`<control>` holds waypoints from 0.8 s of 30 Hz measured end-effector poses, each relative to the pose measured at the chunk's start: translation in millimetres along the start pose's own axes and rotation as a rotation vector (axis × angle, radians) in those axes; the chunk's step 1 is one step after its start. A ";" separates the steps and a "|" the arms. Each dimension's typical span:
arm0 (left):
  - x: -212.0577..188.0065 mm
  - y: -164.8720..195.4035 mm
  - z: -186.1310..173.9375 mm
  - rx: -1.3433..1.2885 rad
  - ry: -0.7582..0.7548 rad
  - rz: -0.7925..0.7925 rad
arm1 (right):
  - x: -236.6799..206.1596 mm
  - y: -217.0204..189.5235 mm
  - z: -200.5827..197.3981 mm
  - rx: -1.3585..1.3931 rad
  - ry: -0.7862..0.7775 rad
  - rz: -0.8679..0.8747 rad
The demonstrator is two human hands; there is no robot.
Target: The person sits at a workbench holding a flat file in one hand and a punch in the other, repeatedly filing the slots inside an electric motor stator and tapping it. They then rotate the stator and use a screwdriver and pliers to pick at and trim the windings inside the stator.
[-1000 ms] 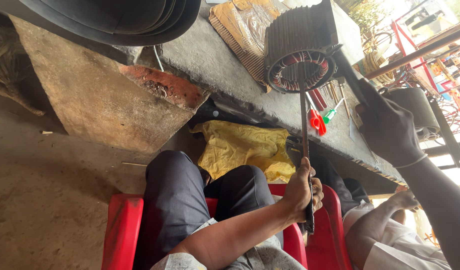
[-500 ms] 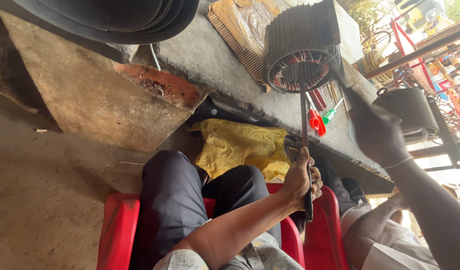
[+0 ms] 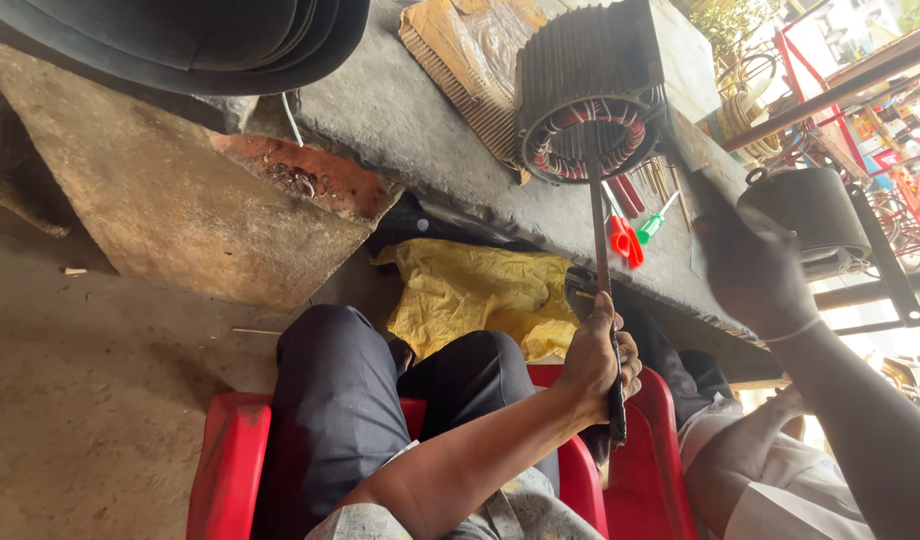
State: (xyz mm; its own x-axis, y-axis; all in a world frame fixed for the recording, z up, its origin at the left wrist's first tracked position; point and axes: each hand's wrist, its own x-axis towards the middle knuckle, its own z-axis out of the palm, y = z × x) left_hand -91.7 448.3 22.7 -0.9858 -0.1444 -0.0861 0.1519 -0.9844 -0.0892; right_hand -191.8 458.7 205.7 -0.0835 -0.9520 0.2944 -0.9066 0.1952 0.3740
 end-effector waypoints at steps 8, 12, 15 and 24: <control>-0.3 1.1 1.2 0.003 0.059 0.005 | -10.6 7.1 30.9 0.018 -0.324 0.091; -4.8 2.2 8.9 0.008 0.082 -0.023 | -9.7 7.8 17.4 0.058 -0.294 0.209; -9.1 1.7 12.6 0.010 0.101 -0.042 | -11.9 14.3 0.5 0.067 -0.064 0.147; -10.5 14.0 12.5 0.057 0.132 -0.051 | -11.9 -3.2 18.4 0.141 -0.437 0.285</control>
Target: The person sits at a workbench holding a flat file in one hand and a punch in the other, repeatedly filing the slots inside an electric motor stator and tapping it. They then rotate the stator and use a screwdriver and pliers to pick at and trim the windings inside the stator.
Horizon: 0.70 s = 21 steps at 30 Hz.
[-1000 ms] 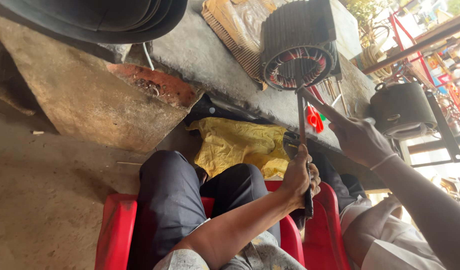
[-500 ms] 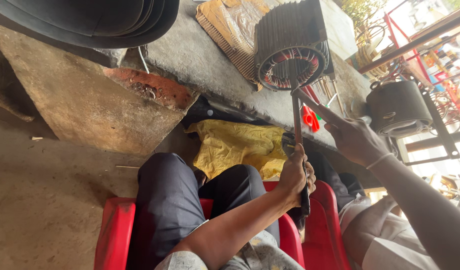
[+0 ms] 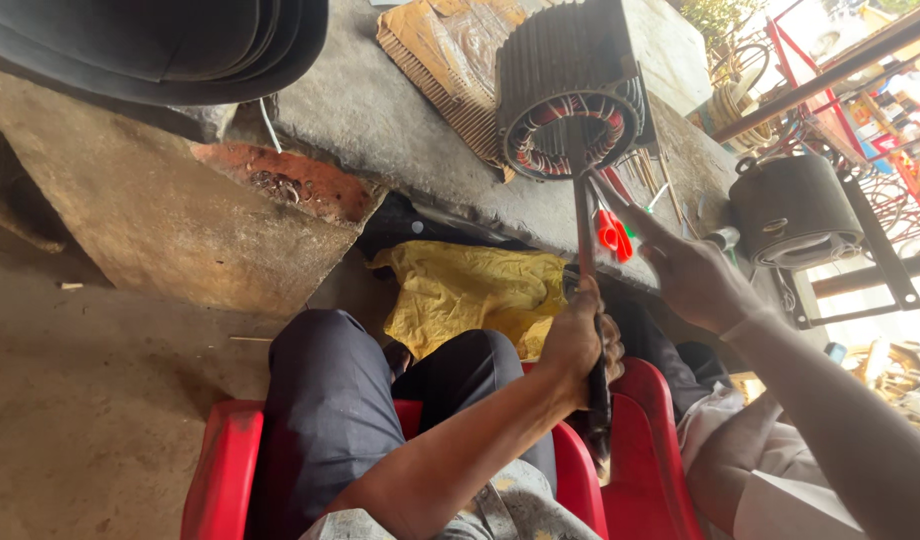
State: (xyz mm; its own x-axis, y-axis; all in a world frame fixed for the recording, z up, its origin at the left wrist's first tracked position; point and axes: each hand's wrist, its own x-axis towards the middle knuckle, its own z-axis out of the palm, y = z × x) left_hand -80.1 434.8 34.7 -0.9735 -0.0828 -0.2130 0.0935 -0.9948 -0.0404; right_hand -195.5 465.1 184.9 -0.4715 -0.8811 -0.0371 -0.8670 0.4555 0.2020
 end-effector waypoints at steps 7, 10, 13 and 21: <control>-6.4 0.5 4.8 -0.010 -0.054 0.055 | 0.9 2.6 -19.5 -0.043 0.317 -0.160; -9.1 -1.8 8.2 -0.068 -0.024 -0.007 | -6.5 12.0 -13.1 0.140 0.569 -0.190; -9.2 -7.0 5.8 -0.054 -0.066 0.012 | -6.0 18.8 2.7 -0.026 0.478 -0.107; -25.6 -37.7 -50.0 0.274 -0.115 0.187 | -32.9 14.4 44.6 0.248 0.315 -0.163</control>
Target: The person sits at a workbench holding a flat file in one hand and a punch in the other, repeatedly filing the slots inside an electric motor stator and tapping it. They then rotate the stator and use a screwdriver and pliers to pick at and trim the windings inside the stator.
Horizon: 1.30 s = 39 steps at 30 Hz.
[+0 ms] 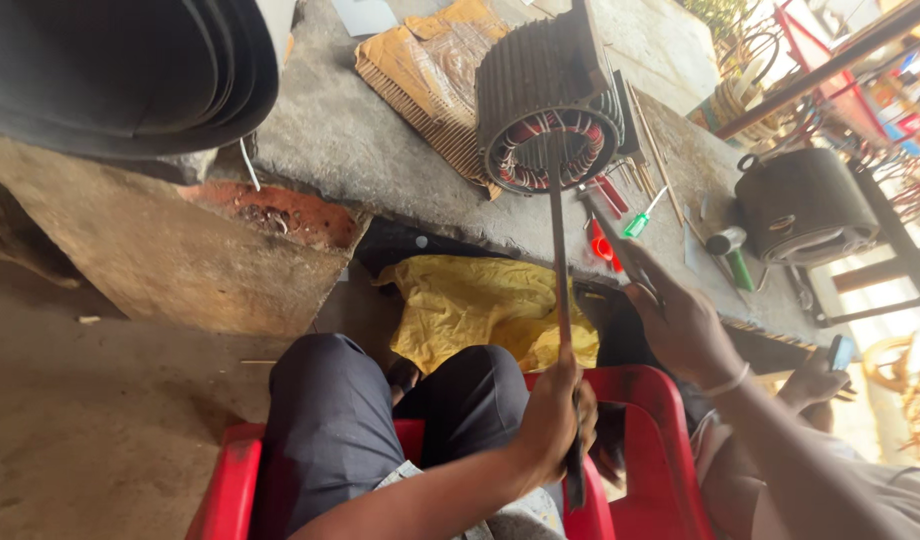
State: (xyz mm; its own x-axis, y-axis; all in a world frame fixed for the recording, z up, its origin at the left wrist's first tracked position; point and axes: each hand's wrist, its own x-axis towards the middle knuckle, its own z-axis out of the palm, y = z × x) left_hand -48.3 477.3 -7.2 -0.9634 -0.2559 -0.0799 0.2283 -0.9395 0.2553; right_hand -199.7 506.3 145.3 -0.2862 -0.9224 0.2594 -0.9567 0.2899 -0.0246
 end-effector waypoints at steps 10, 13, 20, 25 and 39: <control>-100.2 51.4 -113.9 0.743 0.169 -0.009 | -62.1 38.2 97.2 1.074 0.344 0.878; -121.8 64.3 -149.5 0.952 0.256 -0.050 | -38.2 107.1 101.5 1.196 0.295 0.839; -116.7 87.1 -147.3 0.660 0.734 0.242 | 49.5 233.0 125.2 0.585 0.113 0.789; -67.3 194.4 -98.0 1.445 0.764 0.456 | 75.2 229.9 110.0 0.219 0.313 0.471; 136.1 407.9 -7.0 2.147 0.361 1.065 | -117.0 -24.6 263.7 0.821 0.326 0.505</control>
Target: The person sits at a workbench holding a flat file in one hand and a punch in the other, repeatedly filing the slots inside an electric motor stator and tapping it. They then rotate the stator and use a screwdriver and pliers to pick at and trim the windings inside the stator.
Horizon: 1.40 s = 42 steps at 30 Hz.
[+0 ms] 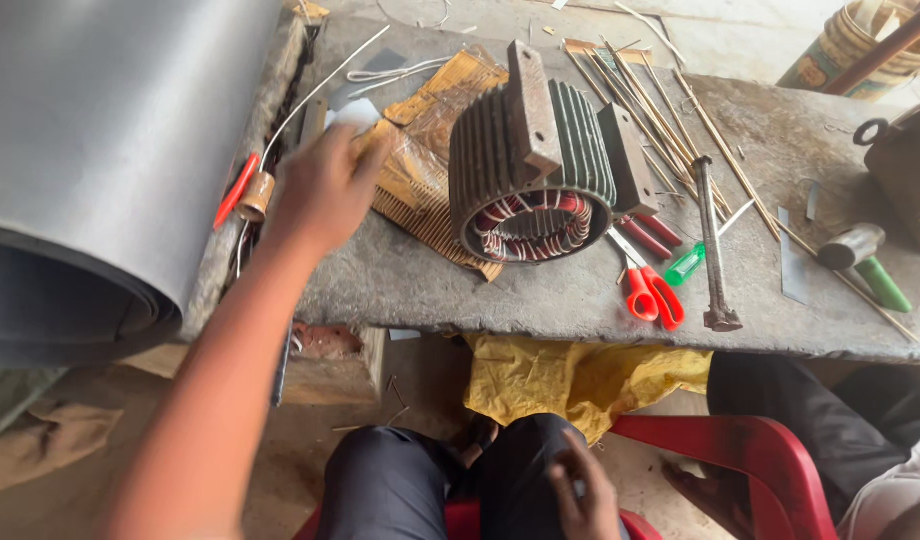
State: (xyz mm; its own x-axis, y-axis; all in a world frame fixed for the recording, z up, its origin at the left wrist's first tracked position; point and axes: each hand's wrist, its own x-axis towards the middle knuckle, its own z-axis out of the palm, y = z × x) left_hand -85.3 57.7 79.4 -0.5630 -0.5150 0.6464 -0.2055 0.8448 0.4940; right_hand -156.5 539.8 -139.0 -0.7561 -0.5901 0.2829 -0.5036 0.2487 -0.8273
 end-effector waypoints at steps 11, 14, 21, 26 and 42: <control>97.9 44.0 156.4 -0.128 -0.103 -0.189 | 16.1 4.3 5.8 -0.243 -0.235 0.208; 38.9 90.2 132.7 -0.284 0.135 -0.627 | 15.9 9.3 8.5 -0.226 -0.229 0.168; -62.7 132.6 52.3 -0.365 -0.122 -0.189 | 45.0 -19.7 3.6 0.221 0.088 0.095; -19.6 128.0 31.3 -0.133 -0.184 -0.240 | 148.1 -97.8 -23.0 0.432 0.220 -0.227; 27.3 93.9 28.1 0.187 -0.618 -0.098 | 284.9 -150.3 1.7 -0.072 -0.029 -0.565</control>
State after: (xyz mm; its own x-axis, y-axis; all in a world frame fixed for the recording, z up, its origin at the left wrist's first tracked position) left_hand -142.4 127.0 127.1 -0.8796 -0.4598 0.1223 -0.3839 0.8377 0.3884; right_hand -295.5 332.9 65.1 -0.3495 -0.6671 0.6579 -0.8544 -0.0611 -0.5159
